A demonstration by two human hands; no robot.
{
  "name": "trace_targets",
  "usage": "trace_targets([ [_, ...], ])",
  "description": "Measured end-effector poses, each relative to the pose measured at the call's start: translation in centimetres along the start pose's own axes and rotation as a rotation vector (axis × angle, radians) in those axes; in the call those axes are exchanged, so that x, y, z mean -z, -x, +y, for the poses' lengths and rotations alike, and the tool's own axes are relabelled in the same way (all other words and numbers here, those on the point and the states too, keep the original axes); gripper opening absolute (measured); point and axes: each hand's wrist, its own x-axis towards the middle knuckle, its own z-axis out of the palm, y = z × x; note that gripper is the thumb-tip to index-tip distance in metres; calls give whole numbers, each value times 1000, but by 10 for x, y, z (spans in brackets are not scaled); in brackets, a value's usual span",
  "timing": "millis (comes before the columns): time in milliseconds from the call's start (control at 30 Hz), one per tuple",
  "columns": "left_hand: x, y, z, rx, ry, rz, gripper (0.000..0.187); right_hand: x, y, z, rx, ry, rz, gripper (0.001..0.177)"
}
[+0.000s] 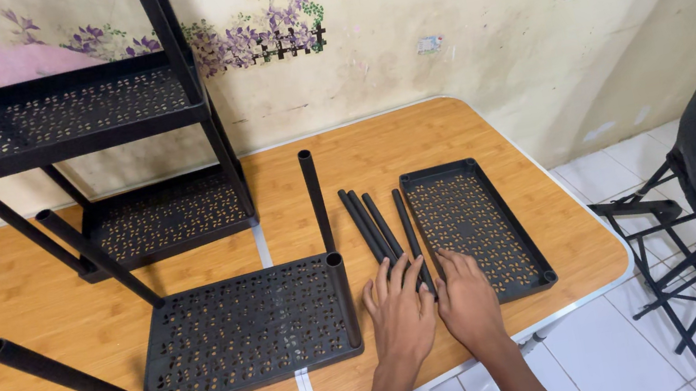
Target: The person assembles a black plastic storage shelf by inserting vertical poles into perforated shelf trays and stacking them on a wooden table. The person handles shelf trays and poles, aligning and pressing them into place to form a three-tier structure.
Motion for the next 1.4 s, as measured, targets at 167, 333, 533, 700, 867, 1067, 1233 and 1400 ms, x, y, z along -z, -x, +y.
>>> trace_targets([
  [167,-1,0,3,-9,-82,-21,47,1,-1,7,9,-97,-32,42],
  [333,1,-1,5,-26,-108,-22,49,4,-1,4,18,-83,-21,43],
  [533,-1,0,5,-62,-118,-2,48,7,2,-1,-33,-69,-33,43],
  [700,-5,0,1,-68,-105,-24,47,6,2,-1,2,-42,1,44],
  [867,-20,-4,-4,-89,-158,78,49,1,4,1,-14,-3,0,42],
  [1067,-30,-30,-8,-24,-175,128,48,1,0,5,27,9,-15,45],
  [1233,-34,-55,-12,4,-209,123,48,-1,-10,15,23,-19,-51,46],
  [1400,-38,-67,-13,-2,-289,200,47,-10,-19,22,29,-2,-40,46],
])
